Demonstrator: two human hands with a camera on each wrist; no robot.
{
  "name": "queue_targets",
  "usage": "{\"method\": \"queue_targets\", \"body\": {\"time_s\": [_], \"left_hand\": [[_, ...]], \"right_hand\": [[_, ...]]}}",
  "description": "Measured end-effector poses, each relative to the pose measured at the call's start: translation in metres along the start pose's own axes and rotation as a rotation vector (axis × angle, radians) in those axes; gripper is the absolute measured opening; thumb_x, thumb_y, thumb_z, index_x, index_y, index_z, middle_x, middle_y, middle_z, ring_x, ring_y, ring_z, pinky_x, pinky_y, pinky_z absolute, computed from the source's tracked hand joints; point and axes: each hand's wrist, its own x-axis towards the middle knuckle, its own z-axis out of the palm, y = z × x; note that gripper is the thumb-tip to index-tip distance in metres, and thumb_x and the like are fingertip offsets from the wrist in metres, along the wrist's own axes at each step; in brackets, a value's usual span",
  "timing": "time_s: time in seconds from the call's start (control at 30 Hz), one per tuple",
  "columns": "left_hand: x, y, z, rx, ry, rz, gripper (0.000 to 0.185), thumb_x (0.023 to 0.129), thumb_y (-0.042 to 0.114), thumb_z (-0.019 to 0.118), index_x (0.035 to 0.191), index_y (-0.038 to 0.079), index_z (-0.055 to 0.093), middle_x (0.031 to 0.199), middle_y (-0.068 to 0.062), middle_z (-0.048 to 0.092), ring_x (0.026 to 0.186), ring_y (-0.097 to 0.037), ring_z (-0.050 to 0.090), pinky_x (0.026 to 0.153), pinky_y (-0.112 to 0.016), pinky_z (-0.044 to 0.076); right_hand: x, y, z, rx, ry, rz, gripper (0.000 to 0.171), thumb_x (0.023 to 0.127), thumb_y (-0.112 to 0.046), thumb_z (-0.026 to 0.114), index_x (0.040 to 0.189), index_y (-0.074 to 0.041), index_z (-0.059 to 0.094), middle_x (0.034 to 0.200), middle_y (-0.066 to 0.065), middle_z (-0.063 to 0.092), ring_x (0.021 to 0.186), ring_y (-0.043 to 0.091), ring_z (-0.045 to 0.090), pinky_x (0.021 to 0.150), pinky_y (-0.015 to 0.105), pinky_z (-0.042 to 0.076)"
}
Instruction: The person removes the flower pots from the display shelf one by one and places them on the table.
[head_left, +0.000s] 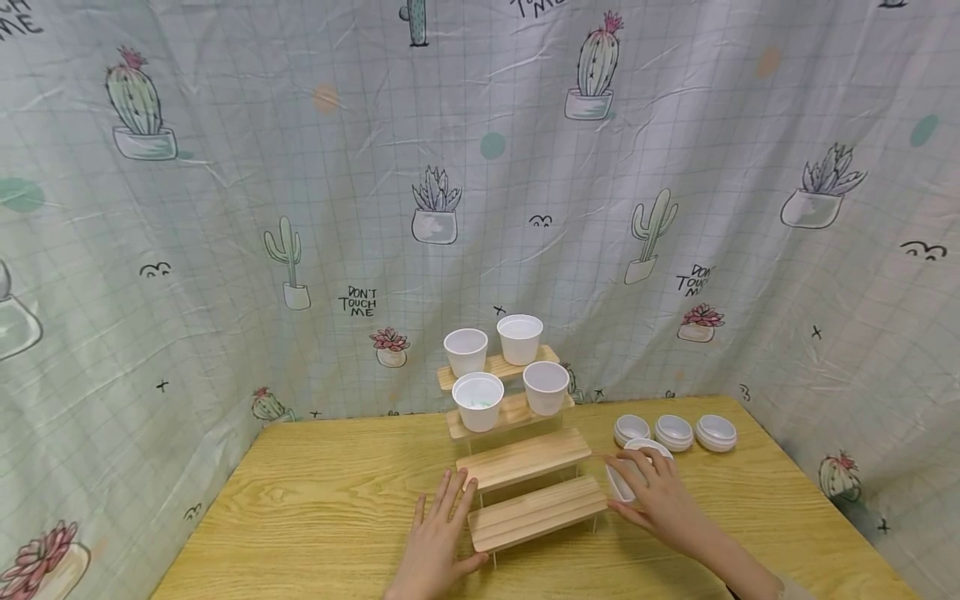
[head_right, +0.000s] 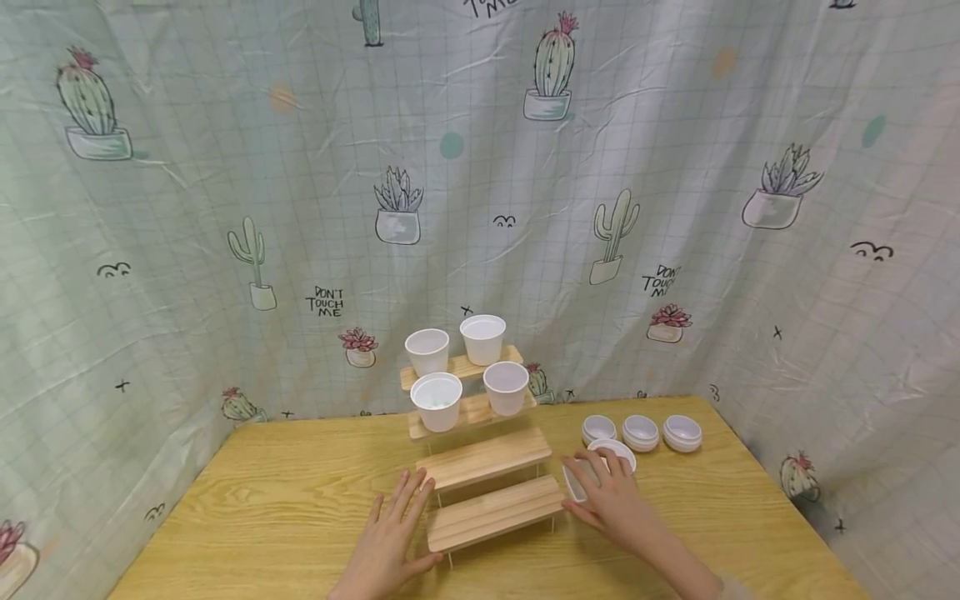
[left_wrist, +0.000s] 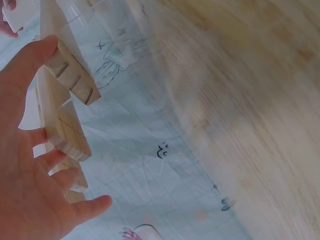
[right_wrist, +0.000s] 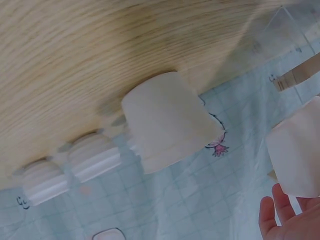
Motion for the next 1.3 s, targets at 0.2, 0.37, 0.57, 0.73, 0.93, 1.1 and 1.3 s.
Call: {"method": "queue_targets", "body": {"time_s": [0.2,0.37,0.57,0.73,0.93,1.1,1.3], "left_hand": [[0.000,0.002,0.001,-0.009,-0.005,0.015,0.096,0.064,0.054,0.068,0.139,0.007,0.029,0.146,-0.010,0.026,0.132,-0.032,0.029,0.095,-0.062,0.034],[0.002,0.002,0.001,-0.018,-0.023,0.006,0.097,0.064,0.053,0.069,0.139,0.007,0.028,0.147,-0.011,0.025,0.132,-0.033,0.029,0.095,-0.062,0.034],[0.003,0.002,0.000,-0.004,-0.016,0.006,0.098,0.063,0.054,0.070,0.140,0.009,0.028,0.147,-0.010,0.025,0.133,-0.032,0.027,0.095,-0.062,0.034],[0.004,0.002,0.001,-0.007,0.008,0.009,0.099,0.062,0.054,0.071,0.141,0.014,0.025,0.146,-0.009,0.027,0.133,-0.031,0.028,0.094,-0.062,0.035],[0.003,0.002,0.000,-0.008,0.017,0.013,0.099,0.062,0.053,0.071,0.141,0.014,0.026,0.146,-0.009,0.027,0.133,-0.032,0.028,0.093,-0.063,0.035],[0.003,0.002,0.001,-0.001,0.021,0.018,0.098,0.061,0.053,0.071,0.140,0.014,0.028,0.146,-0.009,0.027,0.133,-0.032,0.027,0.093,-0.063,0.035],[0.002,0.003,0.001,-0.008,0.018,0.015,0.097,0.061,0.052,0.072,0.140,0.014,0.028,0.146,-0.009,0.028,0.133,-0.033,0.025,0.093,-0.063,0.035]], "right_hand": [[-0.008,0.006,-0.002,-0.017,-0.011,0.024,0.061,0.064,-0.036,0.073,0.116,-0.010,0.056,0.105,0.008,0.055,0.094,0.023,0.044,0.072,0.040,0.040],[-0.015,0.011,-0.003,-0.016,-0.035,0.058,0.062,0.061,-0.034,0.076,0.115,-0.011,0.056,0.106,0.007,0.054,0.094,0.023,0.044,0.072,0.041,0.039],[-0.022,0.018,-0.003,-0.025,-0.015,0.060,0.058,0.063,-0.036,0.074,0.112,-0.010,0.057,0.104,0.007,0.054,0.092,0.026,0.045,0.070,0.042,0.039],[-0.027,0.021,-0.005,-0.022,-0.023,0.082,0.060,0.061,-0.033,0.076,0.112,-0.009,0.058,0.105,0.008,0.054,0.094,0.027,0.045,0.071,0.042,0.038],[-0.031,0.025,-0.009,-0.041,-0.035,0.109,0.060,0.061,-0.033,0.075,0.113,-0.009,0.057,0.104,0.009,0.054,0.093,0.028,0.046,0.070,0.040,0.038],[-0.035,0.030,-0.010,-0.040,-0.026,0.123,0.058,0.063,-0.036,0.073,0.112,-0.008,0.057,0.103,0.010,0.054,0.092,0.028,0.046,0.068,0.040,0.038],[-0.040,0.034,-0.010,-0.055,-0.013,0.132,0.059,0.062,-0.036,0.072,0.111,-0.007,0.057,0.102,0.012,0.055,0.089,0.028,0.046,0.066,0.039,0.038]]}}
